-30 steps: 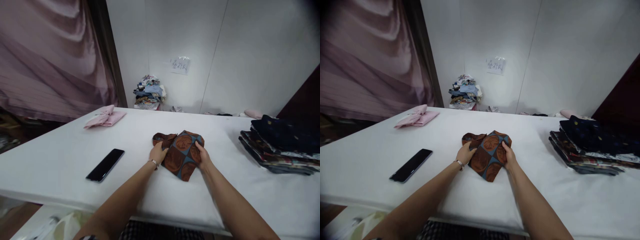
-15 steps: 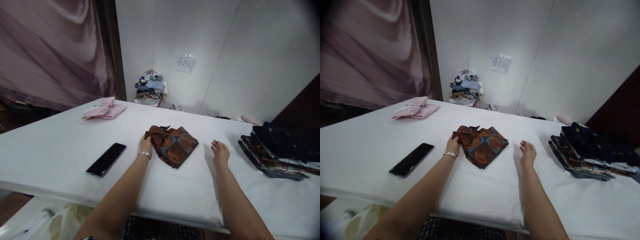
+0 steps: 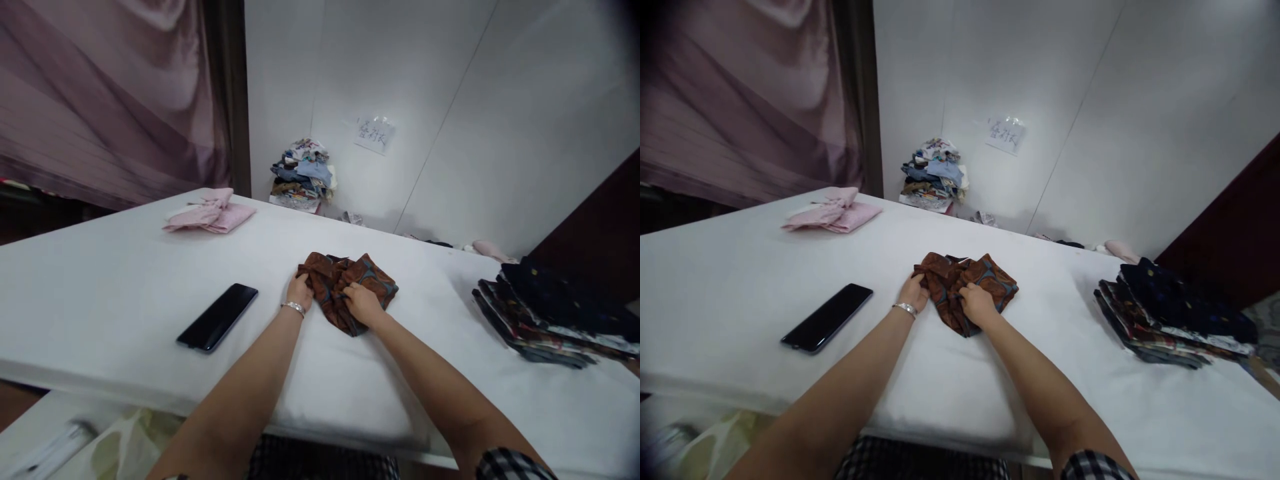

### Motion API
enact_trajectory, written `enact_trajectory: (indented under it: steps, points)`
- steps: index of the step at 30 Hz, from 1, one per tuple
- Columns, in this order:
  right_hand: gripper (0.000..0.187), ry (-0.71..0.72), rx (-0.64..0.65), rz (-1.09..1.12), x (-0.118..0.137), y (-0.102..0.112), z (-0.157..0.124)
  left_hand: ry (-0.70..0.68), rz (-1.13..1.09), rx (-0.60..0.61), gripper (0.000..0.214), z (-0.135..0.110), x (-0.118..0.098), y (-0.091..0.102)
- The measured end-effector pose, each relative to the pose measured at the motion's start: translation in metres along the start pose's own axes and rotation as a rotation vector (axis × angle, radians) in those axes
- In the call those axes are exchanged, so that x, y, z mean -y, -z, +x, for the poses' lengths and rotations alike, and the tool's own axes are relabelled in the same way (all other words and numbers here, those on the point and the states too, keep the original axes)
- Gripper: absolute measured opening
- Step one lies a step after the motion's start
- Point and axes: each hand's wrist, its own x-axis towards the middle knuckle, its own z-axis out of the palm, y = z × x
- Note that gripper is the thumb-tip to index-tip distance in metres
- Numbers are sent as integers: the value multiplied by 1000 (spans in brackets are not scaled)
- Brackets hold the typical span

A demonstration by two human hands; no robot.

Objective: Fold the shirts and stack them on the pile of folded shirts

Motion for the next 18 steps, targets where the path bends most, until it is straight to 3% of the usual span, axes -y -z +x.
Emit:
enact_trajectory:
  steps: [1, 3, 6, 8, 10, 13, 15, 18]
  points:
    - [22, -7, -43, 59, -9, 2, 0, 8, -12, -17, 12, 3, -1, 2]
    - [19, -59, -249, 286, -33, 10, -8, 18, -38, -48, 11, 8, -3, 4]
    - [15, -274, -730, 698, -78, 28, -43, 30, -76, -80, 13, 13, -3, 6]
    - [20, -431, -977, 912, -103, 35, -81, 47, -99, -88, 14, 15, -2, 7]
    - [21, -533, -957, 982, -117, 36, -124, 67, -126, -94, 15, 17, 0, 6]
    - [24, -615, -730, 975, -120, 31, -174, 91, -172, -120, 16, 19, 1, 5]
    - [27, -627, -732, 984, -114, 32, -189, 100, -199, -135, 17, 20, 1, 4]
    - [30, -583, -802, 1031, -100, 43, -179, 105, -232, -138, 21, 20, -2, 3]
